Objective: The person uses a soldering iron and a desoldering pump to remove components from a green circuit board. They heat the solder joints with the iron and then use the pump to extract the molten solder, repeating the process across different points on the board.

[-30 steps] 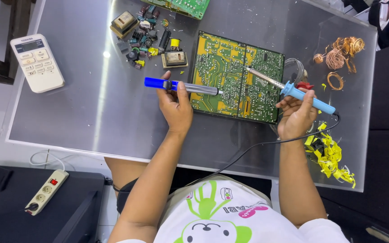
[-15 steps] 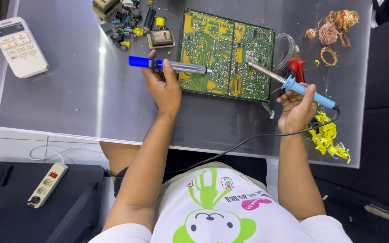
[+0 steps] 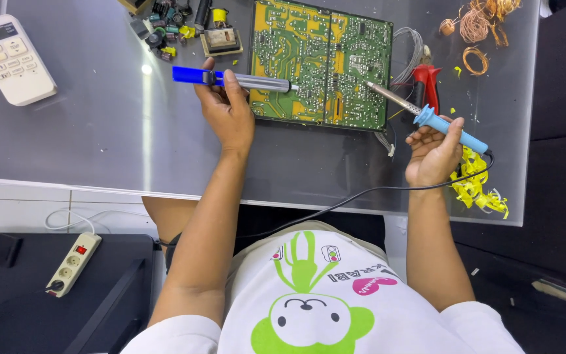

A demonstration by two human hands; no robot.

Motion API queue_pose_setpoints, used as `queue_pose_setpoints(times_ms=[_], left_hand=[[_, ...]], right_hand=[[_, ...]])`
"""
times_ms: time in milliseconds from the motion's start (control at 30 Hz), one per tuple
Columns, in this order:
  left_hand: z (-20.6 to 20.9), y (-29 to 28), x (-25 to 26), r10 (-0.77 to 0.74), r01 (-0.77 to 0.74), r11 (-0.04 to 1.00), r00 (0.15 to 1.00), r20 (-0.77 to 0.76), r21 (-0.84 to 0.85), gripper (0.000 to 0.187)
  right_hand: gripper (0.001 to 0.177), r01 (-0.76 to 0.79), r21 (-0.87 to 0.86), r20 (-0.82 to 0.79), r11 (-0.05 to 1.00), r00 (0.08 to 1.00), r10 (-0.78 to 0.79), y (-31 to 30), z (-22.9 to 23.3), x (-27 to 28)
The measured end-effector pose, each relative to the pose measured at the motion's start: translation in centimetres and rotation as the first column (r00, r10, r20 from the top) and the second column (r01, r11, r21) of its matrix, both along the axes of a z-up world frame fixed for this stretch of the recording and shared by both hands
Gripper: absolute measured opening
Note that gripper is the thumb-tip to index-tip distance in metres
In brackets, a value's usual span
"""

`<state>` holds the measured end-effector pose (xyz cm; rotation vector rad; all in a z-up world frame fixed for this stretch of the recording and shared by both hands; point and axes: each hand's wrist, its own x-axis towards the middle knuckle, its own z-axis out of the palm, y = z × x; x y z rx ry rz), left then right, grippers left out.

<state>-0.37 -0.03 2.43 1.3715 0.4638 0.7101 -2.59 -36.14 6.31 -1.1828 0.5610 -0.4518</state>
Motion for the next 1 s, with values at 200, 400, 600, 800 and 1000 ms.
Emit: queue_pose_setpoints(times_ms=[200, 400, 600, 800, 1000], left_hand=[[-0.4, 0.1, 0.2, 0.016, -0.016, 1.000, 1.000, 0.007, 0.025, 0.041], [-0.7, 0.2, 0.2, 0.026, -0.027, 0.998, 1.000, 0.018, 0.054, 0.038], [-0.6, 0.2, -0.2, 0.001, -0.003, 0.999, 0.999, 0.052, 0.036, 0.042], [0.7, -0.1, -0.4, -0.104, 0.101, 0.995, 0.967, 0.231, 0.026, 0.029], [4.1, -3.0, 1.7, -0.199, 0.379, 0.894, 0.814, 0.545, -0.240, 0.025]], right_hand=[[0.045, -0.048, -0.032, 0.013, 0.998, 0.999, 0.048, 0.3, -0.1, -1.2], [0.044, 0.034, 0.031, 0.001, 0.999, 0.999, -0.034, -0.1, -0.2, -1.5], [0.043, 0.031, 0.068, 0.009, 0.997, 0.999, -0.032, -1.2, -2.2, -2.1], [0.044, 0.033, 0.094, 0.060, 0.995, 0.997, -0.039, -1.5, -2.8, -2.0], [0.043, -0.028, 0.017, 0.135, 0.999, 0.991, 0.026, -1.7, -3.8, -2.3]])
